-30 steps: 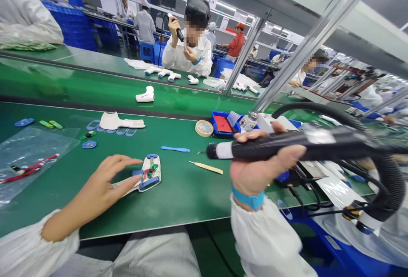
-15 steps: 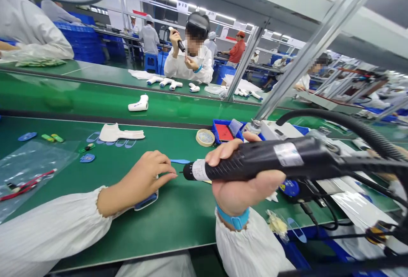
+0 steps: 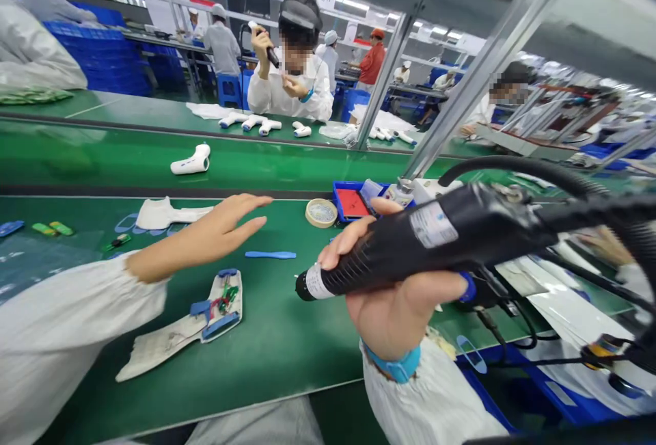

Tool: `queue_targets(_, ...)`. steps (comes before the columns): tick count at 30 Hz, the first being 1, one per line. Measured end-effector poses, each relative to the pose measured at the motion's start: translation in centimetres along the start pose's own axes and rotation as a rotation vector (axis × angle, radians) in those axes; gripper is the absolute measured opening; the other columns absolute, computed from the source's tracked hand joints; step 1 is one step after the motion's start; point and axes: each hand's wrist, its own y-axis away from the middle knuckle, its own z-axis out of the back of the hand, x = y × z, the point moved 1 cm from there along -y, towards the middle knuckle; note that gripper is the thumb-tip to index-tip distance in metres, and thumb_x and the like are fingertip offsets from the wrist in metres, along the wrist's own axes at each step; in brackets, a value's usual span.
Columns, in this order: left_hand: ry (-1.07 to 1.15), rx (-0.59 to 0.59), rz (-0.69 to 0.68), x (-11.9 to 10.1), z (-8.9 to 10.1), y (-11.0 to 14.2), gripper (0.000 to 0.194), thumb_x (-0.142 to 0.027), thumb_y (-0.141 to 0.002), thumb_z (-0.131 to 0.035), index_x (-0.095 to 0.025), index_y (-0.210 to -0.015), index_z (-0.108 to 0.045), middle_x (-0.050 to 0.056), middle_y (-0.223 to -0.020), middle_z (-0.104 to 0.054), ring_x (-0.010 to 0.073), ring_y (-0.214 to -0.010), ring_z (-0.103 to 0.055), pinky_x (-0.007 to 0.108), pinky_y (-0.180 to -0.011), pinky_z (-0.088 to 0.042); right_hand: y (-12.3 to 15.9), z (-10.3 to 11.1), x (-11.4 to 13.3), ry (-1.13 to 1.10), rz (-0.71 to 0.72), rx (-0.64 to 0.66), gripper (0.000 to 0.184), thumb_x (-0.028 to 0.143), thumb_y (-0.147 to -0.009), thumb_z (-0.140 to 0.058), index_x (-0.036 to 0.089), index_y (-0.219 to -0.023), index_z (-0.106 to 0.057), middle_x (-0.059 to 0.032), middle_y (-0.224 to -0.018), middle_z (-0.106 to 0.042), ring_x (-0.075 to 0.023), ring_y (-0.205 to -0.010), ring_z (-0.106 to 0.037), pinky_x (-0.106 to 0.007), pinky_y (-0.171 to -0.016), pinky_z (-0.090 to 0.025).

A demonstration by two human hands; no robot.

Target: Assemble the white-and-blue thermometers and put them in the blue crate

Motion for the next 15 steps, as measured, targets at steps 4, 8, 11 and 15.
queue_targets(4, 0.140, 0.075, 0.049, 1.3, 0.7, 9.3, 0.037, -0.045, -0.088, -0.040, -0.027, -0.120, -0.050, 0.003, -0.120, -0.056, 0.0195, -0.111, -0.050, 0.034, -0.095, -0.041, -0.6, -2.8, -1.7, -0.075, -0.093, 0.086, 0.056, 0.073, -0.070, -0.051, 0.021, -0.092, -0.058, 0.0004, -0.058, -0.054, -0.0164, -0.043, -0.051, -0.029, -0.039, -0.042)
queue_targets(8, 0.053, 0.020, 0.122, 1.4, -1.8, 14.7, 0.037, -0.041, -0.088, -0.044, -0.026, -0.121, -0.050, 0.005, -0.124, -0.053, 0.0218, -0.113, -0.048, 0.037, -0.095, -0.041, -0.5, -6.3, -4.0, -0.141, -0.125, 0.159, 0.054, 0.072, -0.074, -0.042, 0.022, -0.088, -0.057, 0.0011, -0.052, -0.051, -0.0156, -0.037, -0.047, -0.028, -0.034, -0.037)
queue_targets(11, -0.026, -0.046, 0.088, 1.4, -3.9, 16.2, 0.040, -0.039, -0.087, -0.046, -0.023, -0.124, -0.048, 0.008, -0.126, -0.052, 0.0240, -0.114, -0.047, 0.043, -0.098, -0.037, 0.2, -7.8, -6.3, -0.137, -0.152, 0.198, 0.056, 0.073, -0.075, -0.039, 0.022, -0.091, -0.055, 0.0012, -0.054, -0.051, -0.0155, -0.039, -0.048, -0.027, -0.034, -0.037)
queue_targets(15, -0.081, -0.069, 0.041, 1.6, -5.5, 16.5, 0.041, -0.035, -0.088, -0.046, -0.021, -0.126, -0.044, 0.007, -0.128, -0.053, 0.0240, -0.114, -0.047, 0.046, -0.100, -0.033, 1.2, -8.2, -8.6, -0.112, -0.125, 0.248, 0.057, 0.070, -0.079, -0.038, 0.020, -0.099, -0.056, 0.0005, -0.060, -0.052, -0.0145, -0.041, -0.049, -0.027, -0.036, -0.039)
